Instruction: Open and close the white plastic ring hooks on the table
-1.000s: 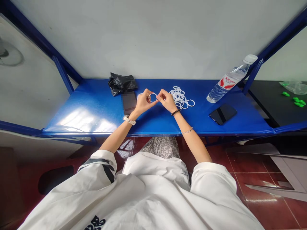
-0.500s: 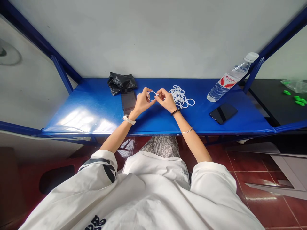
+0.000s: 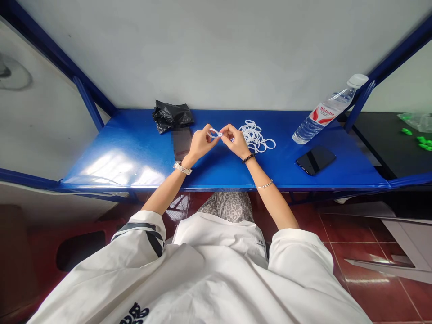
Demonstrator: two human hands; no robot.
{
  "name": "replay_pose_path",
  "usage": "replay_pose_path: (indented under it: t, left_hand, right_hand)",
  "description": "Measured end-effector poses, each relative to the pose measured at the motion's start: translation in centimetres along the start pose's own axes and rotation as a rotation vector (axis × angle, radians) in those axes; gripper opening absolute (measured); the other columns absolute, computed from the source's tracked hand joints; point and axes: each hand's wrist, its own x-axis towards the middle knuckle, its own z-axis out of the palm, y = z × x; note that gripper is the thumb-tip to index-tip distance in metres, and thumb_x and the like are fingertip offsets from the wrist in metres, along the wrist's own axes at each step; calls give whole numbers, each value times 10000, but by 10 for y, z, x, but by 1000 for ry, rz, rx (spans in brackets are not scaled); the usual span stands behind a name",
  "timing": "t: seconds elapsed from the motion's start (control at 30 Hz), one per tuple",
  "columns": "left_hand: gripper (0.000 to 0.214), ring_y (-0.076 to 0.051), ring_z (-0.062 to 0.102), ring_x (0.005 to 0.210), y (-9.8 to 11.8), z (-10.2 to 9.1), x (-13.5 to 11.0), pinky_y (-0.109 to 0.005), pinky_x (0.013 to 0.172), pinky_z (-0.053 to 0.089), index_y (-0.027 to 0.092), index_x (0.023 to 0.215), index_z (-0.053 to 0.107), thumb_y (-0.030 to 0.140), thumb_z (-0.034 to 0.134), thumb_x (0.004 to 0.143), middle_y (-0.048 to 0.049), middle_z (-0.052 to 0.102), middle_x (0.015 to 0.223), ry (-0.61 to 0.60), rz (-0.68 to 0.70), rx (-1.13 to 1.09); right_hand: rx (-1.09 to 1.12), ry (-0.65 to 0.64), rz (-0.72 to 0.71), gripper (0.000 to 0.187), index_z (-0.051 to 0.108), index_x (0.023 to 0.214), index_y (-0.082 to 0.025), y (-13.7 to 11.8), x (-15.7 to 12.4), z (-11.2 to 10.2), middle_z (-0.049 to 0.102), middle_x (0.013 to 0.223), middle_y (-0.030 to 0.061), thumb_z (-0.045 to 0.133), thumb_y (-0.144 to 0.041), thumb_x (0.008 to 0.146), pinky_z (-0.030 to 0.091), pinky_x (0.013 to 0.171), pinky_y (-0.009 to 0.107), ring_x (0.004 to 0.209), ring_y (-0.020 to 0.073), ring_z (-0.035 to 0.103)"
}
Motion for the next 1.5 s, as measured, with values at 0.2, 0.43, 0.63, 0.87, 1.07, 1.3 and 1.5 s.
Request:
replay_pose_path:
  t: [0.2,0.43,0.63,0.87,1.07,1.3,1.5]
  left_hand:
    - [266,-130,470,511,-2,-3,2,-265,591,342,249,811,449,293,705,869,80,472,537,13,-33,-3]
    - [315,-133,466,510,-4,-2,2,-278,593,353,249,767,430,238,741,815,67,478,556,-23,31,18]
    - [280,-143,621,673,-1,-4,2,-268,653,473,235,1046,552,362,741,883,30,606,733,14,-5,-182]
    - [438,-176,715,1043,10,-12,2,-245,790,560,226,1236,588,580,593,978,-90,730,1146,-67,-108,-417]
    - [514,-173,716,904,18,-11,1,-248,738,541,190,1075,610,671,663,900,-67,734,992,-150,-59,-381]
    - [315,-169,682,808,13,-1,0,-275,675,524,212,957,596,498,723,923,-51,707,895,-125,-76,-371]
    - [196,-147,639,682,14,1,-1,-269,623,496,204,888,599,356,717,925,-13,687,756,-127,-107,-342]
  right_hand:
    - [-12,-51,21,335,586,829,-235,-6,-1,3,612,683,-14,654,-544,938,510,668,328,643,169,604]
    - [5,-64,98,525,576,794,-244,-5,0,4,603,653,-13,602,-753,920,518,662,331,630,170,587]
    - [-16,47,67,555,540,807,-251,-3,2,2,585,667,-13,577,-794,915,506,667,326,642,167,582]
    - [-52,58,6,601,556,868,-254,-4,2,2,607,713,-2,514,-852,912,498,669,333,665,176,598]
    - [-21,18,27,609,548,911,-268,-4,1,3,606,727,0,497,-875,901,522,689,349,691,193,609]
    - [-12,-49,77,653,541,854,-279,2,0,6,588,681,-5,413,-917,898,503,681,374,670,206,599]
    - [-106,-54,68,710,504,741,-259,-3,0,4,546,600,-12,362,-939,892,427,625,355,581,179,515]
